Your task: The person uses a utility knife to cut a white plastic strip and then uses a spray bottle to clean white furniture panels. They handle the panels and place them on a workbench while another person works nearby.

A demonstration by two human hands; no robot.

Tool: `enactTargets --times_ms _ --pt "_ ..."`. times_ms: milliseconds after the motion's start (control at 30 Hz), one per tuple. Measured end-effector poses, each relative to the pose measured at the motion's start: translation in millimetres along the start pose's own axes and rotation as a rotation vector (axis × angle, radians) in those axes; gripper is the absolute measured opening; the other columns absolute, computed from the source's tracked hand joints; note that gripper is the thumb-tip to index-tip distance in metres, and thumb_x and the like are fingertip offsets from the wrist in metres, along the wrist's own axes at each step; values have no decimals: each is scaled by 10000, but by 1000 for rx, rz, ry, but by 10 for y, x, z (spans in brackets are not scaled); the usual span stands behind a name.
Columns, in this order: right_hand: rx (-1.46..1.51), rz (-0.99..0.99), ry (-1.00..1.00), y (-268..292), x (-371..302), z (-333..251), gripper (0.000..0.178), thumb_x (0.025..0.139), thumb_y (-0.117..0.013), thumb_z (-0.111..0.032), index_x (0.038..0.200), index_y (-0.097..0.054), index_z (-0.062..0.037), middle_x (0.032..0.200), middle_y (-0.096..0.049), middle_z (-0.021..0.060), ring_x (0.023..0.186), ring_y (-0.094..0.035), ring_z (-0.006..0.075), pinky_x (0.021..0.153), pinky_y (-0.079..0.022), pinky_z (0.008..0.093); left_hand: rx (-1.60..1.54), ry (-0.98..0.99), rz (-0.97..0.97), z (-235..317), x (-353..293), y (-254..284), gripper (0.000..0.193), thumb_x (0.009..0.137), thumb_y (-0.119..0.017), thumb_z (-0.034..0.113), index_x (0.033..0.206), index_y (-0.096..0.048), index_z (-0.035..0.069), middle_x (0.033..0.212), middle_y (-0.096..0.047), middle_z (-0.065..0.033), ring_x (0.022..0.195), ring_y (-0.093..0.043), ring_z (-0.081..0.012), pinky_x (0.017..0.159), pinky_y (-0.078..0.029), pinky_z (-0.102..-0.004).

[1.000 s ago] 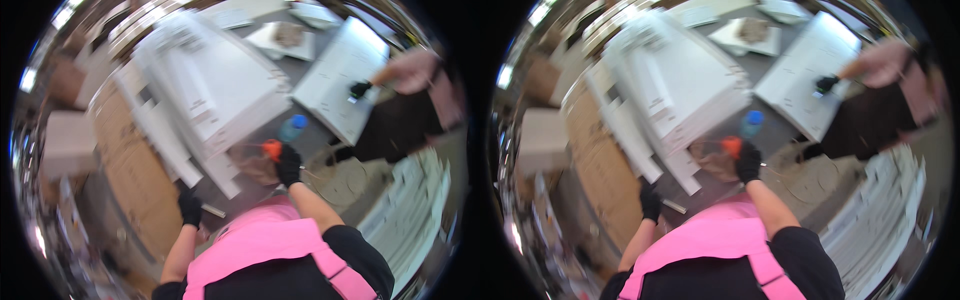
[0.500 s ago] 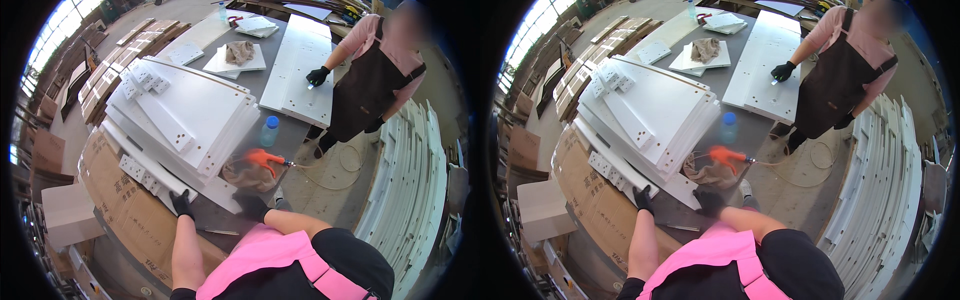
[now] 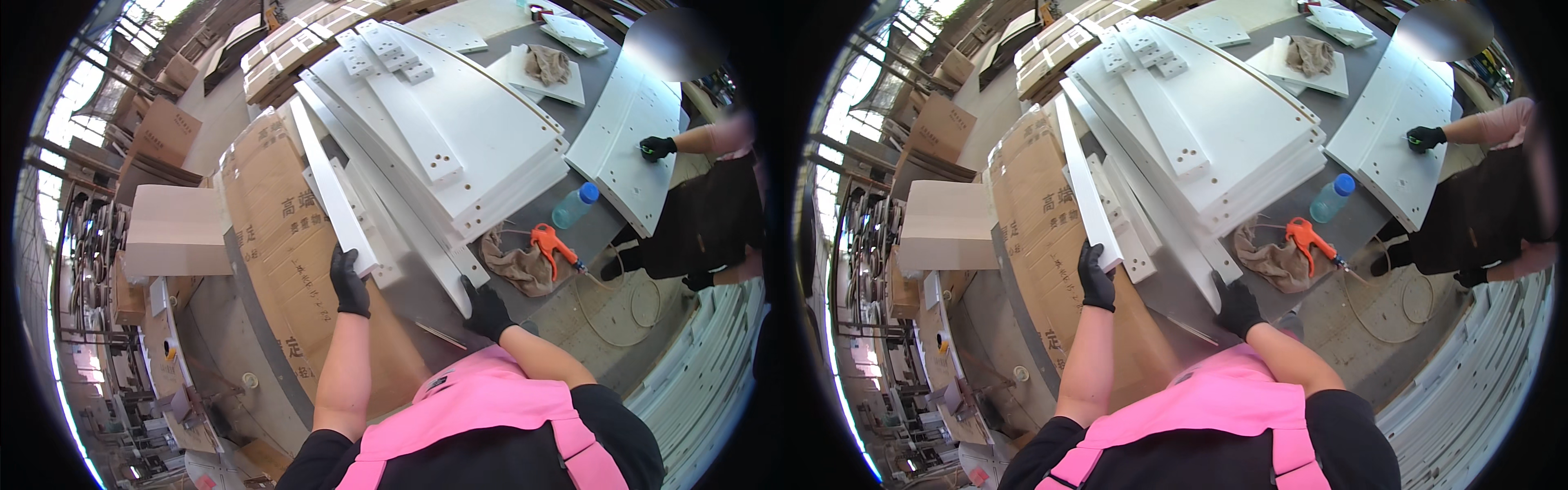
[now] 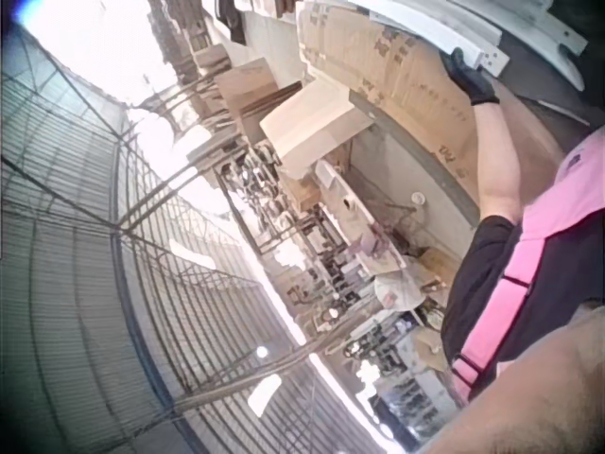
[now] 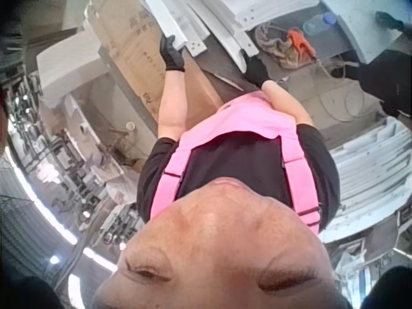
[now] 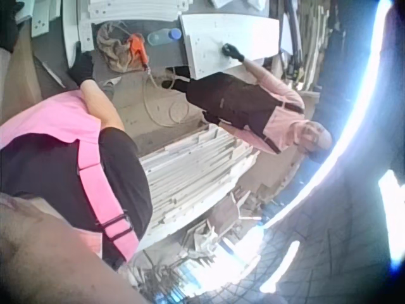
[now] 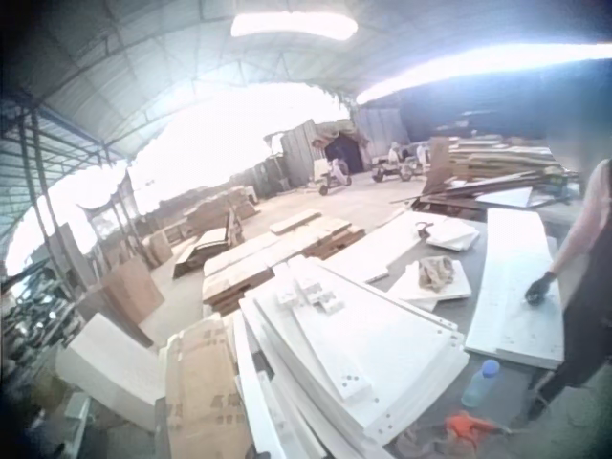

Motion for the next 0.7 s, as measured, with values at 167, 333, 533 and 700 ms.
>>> enactTargets --times_ms 167,333,533,700 --pt "1434 -652 -147 -83 -115 -316 989 829 -672 -112 1554 -2 -175 1128 -579 129 745 -603 187 655 -531 314 -32 -46 -18 358 0 355 460 867 -482 206 1309 -547 101 847 -607 18 565 -492 -53 443 -332 -188" --pt "1351 -568 68 338 -131 -566 362 957 -492 -259 1229 -535 -23 861 -639 63 727 -595 118 635 -480 261 -83 92 98 -113 -24 697 452 862 -499 206 1304 -565 142 970 -624 3 733 -564 -102 554 -443 -230" --pt "1586 -670 18 1023 -662 -527 382 928 -616 -340 1097 -656 1 786 -622 66 622 -587 147 543 -470 310 528 -31 81 -672 -32 800 476 867 -598 193 1316 -529 51 1114 -620 -83 986 -600 -241 843 -512 -361" --pt "1369 -472 279 1541 -881 -624 262 858 -692 -188 1050 -652 -14 847 -627 45 737 -600 130 651 -472 288 454 -512 248 69 -504 62 712 865 -646 91 1479 -296 8 1416 -424 -149 1310 -401 -277 1090 -330 -416"
Point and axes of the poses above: each hand's wrist, its own x-axis towards the middle knuckle, its own y-axis out of the back of the hand, z = x × y, the point moved 4 cm from there along x, towards the middle knuckle
